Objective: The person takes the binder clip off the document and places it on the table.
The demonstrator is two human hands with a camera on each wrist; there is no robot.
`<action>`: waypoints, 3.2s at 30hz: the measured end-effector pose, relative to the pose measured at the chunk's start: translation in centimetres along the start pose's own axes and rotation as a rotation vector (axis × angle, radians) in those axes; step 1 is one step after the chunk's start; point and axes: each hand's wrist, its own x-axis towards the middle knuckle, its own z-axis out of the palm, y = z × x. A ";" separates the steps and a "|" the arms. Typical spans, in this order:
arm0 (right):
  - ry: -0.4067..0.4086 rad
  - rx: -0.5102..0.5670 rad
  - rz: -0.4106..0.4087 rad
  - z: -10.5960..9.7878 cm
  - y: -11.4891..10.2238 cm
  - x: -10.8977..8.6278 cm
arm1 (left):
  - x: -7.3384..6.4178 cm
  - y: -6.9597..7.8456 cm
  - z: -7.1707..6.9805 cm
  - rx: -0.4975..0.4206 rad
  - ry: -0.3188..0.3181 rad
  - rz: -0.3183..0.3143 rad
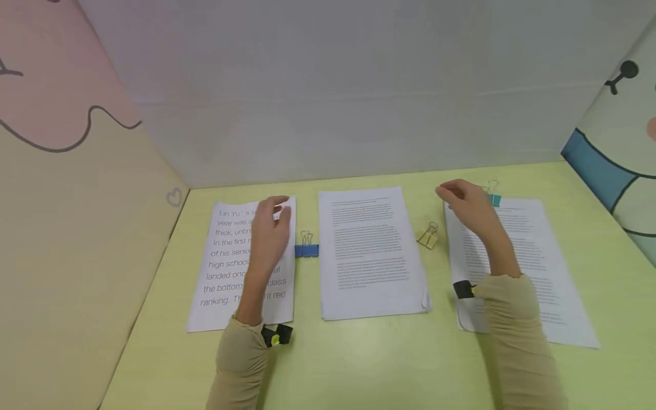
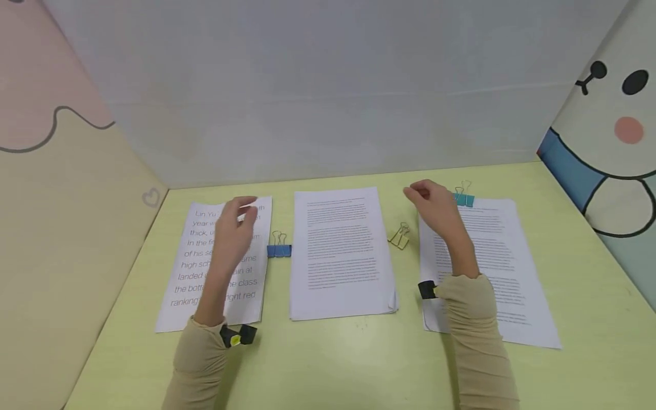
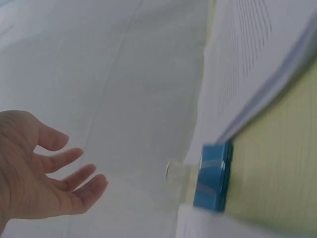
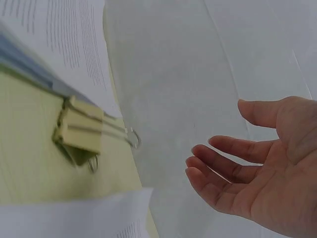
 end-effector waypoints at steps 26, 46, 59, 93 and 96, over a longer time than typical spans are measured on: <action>0.098 -0.188 0.407 -6.5 7.8 -3.3 | -7.1 8.4 21.5 0.100 -0.587 0.067; 0.132 -0.175 0.617 -8.4 11.2 -4.9 | -7.1 8.0 23.6 -0.332 -0.461 -0.319; 0.359 -0.124 0.530 -8.1 10.7 -4.4 | -8.0 7.5 24.0 -0.562 -0.715 -0.334; 0.276 0.471 0.077 -2.4 -0.3 -2.2 | -1.4 1.9 9.2 -0.335 -0.328 -0.237; 0.332 0.564 0.007 -1.8 -1.1 -2.2 | -1.1 1.1 7.7 -0.306 -0.312 -0.265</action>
